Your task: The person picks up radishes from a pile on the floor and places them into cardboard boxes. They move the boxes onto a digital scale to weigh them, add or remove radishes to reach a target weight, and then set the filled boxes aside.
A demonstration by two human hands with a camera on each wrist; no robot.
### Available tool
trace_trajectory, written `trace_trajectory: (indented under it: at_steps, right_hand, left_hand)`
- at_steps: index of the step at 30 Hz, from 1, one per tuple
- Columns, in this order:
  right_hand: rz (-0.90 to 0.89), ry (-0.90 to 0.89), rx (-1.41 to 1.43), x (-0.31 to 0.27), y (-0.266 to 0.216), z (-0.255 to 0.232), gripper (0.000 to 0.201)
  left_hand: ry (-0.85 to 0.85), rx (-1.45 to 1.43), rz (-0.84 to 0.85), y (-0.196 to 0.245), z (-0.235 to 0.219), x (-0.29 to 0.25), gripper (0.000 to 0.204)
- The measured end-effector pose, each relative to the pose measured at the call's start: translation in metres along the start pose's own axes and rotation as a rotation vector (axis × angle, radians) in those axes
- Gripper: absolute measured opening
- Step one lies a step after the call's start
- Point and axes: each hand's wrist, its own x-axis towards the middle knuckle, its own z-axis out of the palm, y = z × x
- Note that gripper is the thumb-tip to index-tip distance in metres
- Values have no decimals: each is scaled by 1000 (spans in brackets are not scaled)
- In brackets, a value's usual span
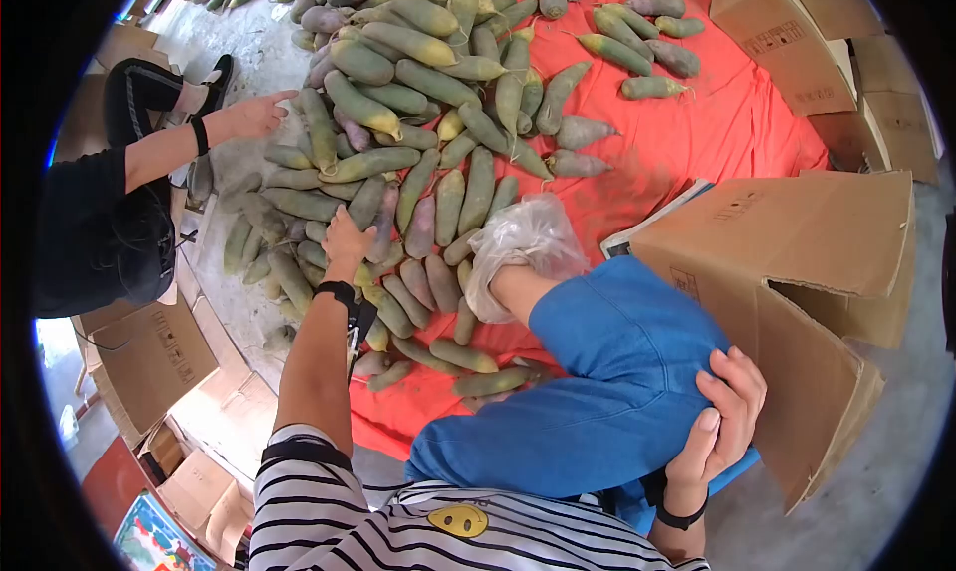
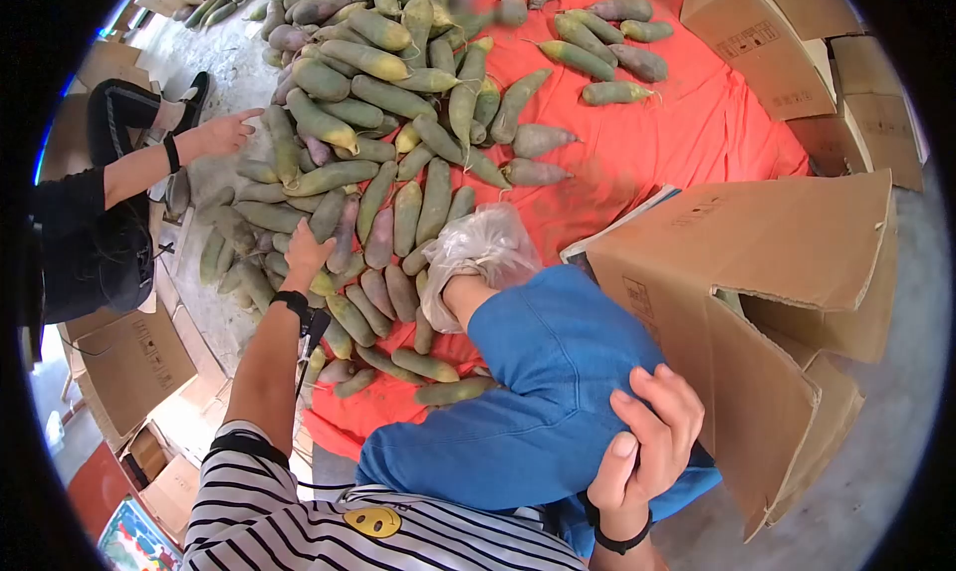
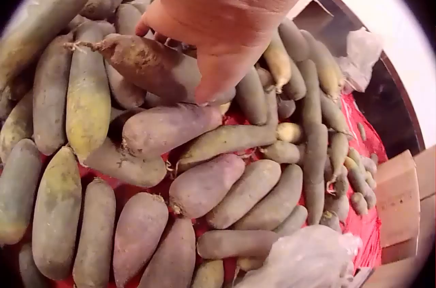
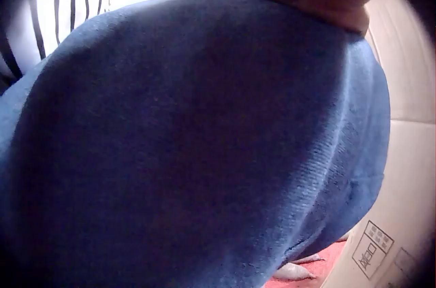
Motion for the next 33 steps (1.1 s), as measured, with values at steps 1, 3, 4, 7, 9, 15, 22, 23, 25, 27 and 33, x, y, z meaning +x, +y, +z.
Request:
trace_trajectory:
  at_steps: [1,3,4,7,9,15,22,23,25,27,33]
  right_hand:
    - [-3,-2,-4,0,-1,0,29]
    - [8,-15,-2,2,-2,0,28]
    - [6,-12,0,3,-3,-1,28]
    - [10,-15,-10,3,-3,1,28]
    - [-6,-31,-6,2,-2,1,28]
    - [-6,-50,-24,3,-3,0,28]
    - [21,11,-12,6,-5,4,25]
    - [19,9,-2,6,-5,4,24]
    - [22,22,10,8,-3,5,24]
    - [8,10,19,7,-1,2,23]
    - [-18,53,55,5,4,2,23]
  left_hand:
    - [-91,61,-84,6,-4,1,73]
    - [-137,98,-102,15,-11,5,73]
    - [-184,144,-119,17,-13,7,73]
    - [-153,190,80,18,-19,3,76]
    - [-146,246,260,29,-30,-4,74]
    - [-31,475,492,49,-41,34,70]
    - [-204,684,552,55,-51,63,69]
    - [-202,689,555,52,-50,62,69]
    - [-115,680,588,50,-48,56,68]
    - [-157,634,567,56,-45,40,69]
    - [-110,256,394,58,-1,-50,77]
